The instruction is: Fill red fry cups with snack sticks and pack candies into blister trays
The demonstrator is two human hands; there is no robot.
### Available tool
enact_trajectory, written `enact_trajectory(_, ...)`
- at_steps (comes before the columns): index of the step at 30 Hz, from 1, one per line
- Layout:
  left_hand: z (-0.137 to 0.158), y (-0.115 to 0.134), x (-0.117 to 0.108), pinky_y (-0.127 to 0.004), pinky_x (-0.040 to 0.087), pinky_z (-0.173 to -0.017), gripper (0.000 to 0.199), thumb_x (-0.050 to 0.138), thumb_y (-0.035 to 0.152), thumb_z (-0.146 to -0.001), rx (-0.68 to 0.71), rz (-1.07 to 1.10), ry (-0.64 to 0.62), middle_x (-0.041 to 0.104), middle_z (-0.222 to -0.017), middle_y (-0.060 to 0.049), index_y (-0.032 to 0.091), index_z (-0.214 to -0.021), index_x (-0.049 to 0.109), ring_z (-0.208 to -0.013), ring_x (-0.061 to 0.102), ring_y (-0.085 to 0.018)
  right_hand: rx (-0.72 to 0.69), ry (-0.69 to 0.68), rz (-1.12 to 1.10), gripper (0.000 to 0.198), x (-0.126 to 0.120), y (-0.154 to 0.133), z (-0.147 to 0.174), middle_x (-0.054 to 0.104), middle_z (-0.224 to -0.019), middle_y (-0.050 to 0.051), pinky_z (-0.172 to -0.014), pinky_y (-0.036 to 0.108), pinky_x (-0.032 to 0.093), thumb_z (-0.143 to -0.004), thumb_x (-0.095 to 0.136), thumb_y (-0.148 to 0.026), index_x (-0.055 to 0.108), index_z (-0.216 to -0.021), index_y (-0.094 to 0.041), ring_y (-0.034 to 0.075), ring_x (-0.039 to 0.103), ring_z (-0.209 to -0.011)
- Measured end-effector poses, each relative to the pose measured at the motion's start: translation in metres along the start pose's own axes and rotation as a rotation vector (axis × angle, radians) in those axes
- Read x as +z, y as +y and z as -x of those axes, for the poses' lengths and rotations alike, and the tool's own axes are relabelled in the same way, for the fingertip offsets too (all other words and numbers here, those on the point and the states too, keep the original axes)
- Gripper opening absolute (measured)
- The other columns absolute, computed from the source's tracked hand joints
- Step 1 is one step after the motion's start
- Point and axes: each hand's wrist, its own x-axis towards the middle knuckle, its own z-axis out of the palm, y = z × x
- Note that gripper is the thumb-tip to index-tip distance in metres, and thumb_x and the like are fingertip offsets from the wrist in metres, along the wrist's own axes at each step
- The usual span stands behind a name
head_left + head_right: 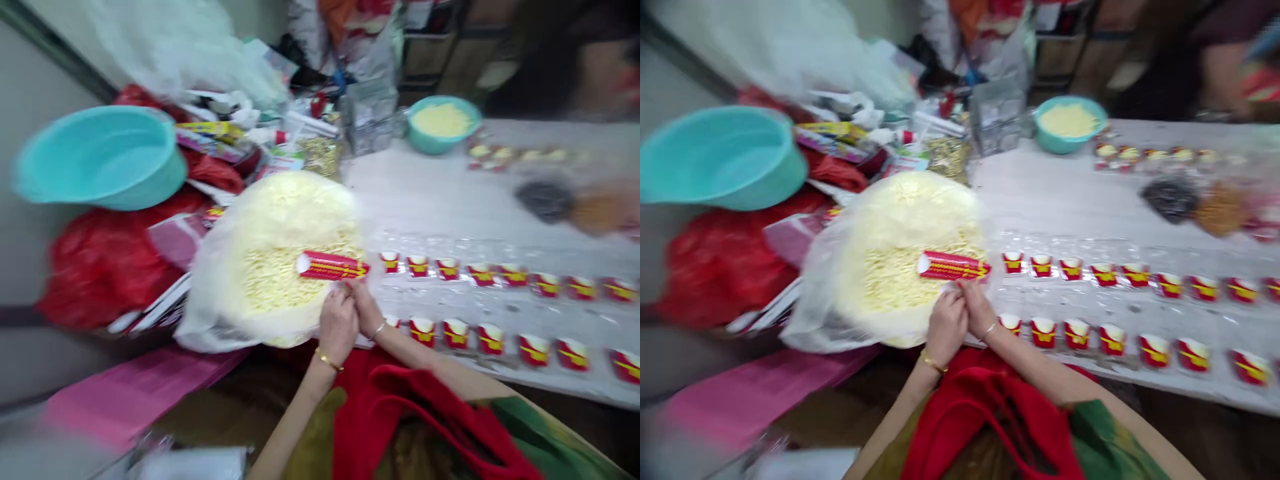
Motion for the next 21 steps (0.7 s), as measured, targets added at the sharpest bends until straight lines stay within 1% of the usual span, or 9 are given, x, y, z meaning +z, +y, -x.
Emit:
enact_trajectory(3, -0.012, 0.008, 0.017, -0.040, 0.049, -0.089, 0.017, 0.046, 0.014, -0.085, 0.085, 0.140, 0.032, 0.063, -0.098, -0.009, 0.016, -0.095, 0.060, -0.095, 0.058, -0.021, 0.014, 0.058, 0.134, 0.051, -0.024, 0.006, 0.005, 0.057, -0.114, 0.011, -0.093, 0.038, 0.047, -0.080, 0.052, -0.020, 0.039, -0.129, -0.018, 0.022, 0.053, -0.105)
enact_trajectory(6, -0.033, 0.019, 0.049, -0.036, 0.051, -0.082, 0.021, 0.050, 0.024, -0.087, 0.093, 0.250, 0.095, 0.061, -0.103, -0.010, 0.016, -0.105, 0.056, -0.097, 0.058, -0.022, 0.074, 0.135, 0.180, 0.060, -0.058, 0.024, 0.011, 0.056, -0.115, 0.012, -0.091, 0.040, 0.047, -0.075, 0.059, -0.025, 0.037, -0.130, -0.016, 0.024, 0.052, -0.104)
enact_trajectory(8, -0.051, 0.038, 0.075, -0.038, 0.051, -0.084, 0.024, 0.049, 0.026, -0.087, 0.175, 0.246, 0.068, 0.061, -0.106, -0.011, 0.016, -0.107, 0.057, -0.099, 0.058, -0.023, 0.145, 0.183, 0.216, 0.061, -0.089, 0.039, 0.021, 0.057, -0.113, 0.012, -0.090, 0.041, 0.047, -0.074, 0.060, -0.023, 0.038, -0.131, -0.016, 0.025, 0.052, -0.102)
enact_trajectory(10, -0.071, 0.073, 0.104, -0.040, 0.050, -0.084, 0.023, 0.047, 0.026, -0.087, 0.286, 0.229, -0.010, 0.063, -0.106, -0.011, 0.016, -0.103, 0.061, -0.097, 0.060, -0.024, 0.212, 0.263, 0.241, 0.058, -0.129, 0.055, 0.039, 0.057, -0.113, 0.012, -0.089, 0.041, 0.047, -0.076, 0.058, -0.020, 0.040, -0.131, -0.015, 0.025, 0.051, -0.101)
enact_trajectory(11, -0.082, 0.096, 0.120, -0.040, 0.051, -0.083, 0.023, 0.046, 0.025, -0.087, 0.335, 0.231, -0.063, 0.064, -0.104, -0.010, 0.016, -0.100, 0.063, -0.094, 0.060, -0.024, 0.242, 0.318, 0.250, 0.056, -0.151, 0.064, 0.050, 0.057, -0.112, 0.012, -0.089, 0.041, 0.047, -0.077, 0.057, -0.018, 0.040, -0.131, -0.014, 0.024, 0.051, -0.101)
enact_trajectory(13, -0.105, 0.155, 0.155, -0.038, 0.051, -0.080, 0.024, 0.046, 0.022, -0.086, 0.416, 0.250, -0.174, 0.065, -0.101, -0.010, 0.016, -0.097, 0.065, -0.090, 0.061, -0.023, 0.314, 0.440, 0.271, 0.052, -0.202, 0.086, 0.077, 0.057, -0.112, 0.012, -0.090, 0.042, 0.047, -0.079, 0.053, -0.015, 0.041, -0.130, -0.014, 0.024, 0.050, -0.102)
enact_trajectory(16, -0.138, 0.262, 0.220, -0.036, 0.050, -0.079, 0.025, 0.045, 0.016, -0.084, 0.547, 0.315, -0.338, 0.065, -0.096, -0.009, 0.017, -0.092, 0.068, -0.088, 0.060, -0.021, 0.445, 0.640, 0.297, 0.050, -0.294, 0.129, 0.130, 0.056, -0.112, 0.012, -0.092, 0.043, 0.045, -0.082, 0.046, -0.011, 0.041, -0.131, -0.017, 0.023, 0.050, -0.104)
enact_trajectory(19, -0.164, 0.376, 0.300, -0.032, 0.050, -0.076, 0.025, 0.044, 0.017, -0.086, 0.645, 0.426, -0.496, 0.063, -0.089, -0.008, 0.018, -0.087, 0.069, -0.083, 0.060, -0.018, 0.538, 0.760, 0.262, 0.059, -0.399, 0.181, 0.205, 0.052, -0.120, 0.011, -0.097, 0.044, 0.044, -0.079, 0.052, -0.012, 0.037, -0.135, -0.022, 0.023, 0.049, -0.111)
enact_trajectory(21, -0.179, 0.450, 0.359, -0.029, 0.049, -0.074, 0.024, 0.044, 0.017, -0.087, 0.673, 0.501, -0.570, 0.062, -0.086, -0.007, 0.017, -0.084, 0.068, -0.081, 0.059, -0.016, 0.611, 0.816, 0.214, 0.073, -0.470, 0.217, 0.269, 0.047, -0.127, 0.011, -0.094, 0.042, 0.046, -0.073, 0.064, -0.022, 0.032, -0.139, -0.023, 0.025, 0.048, -0.115)
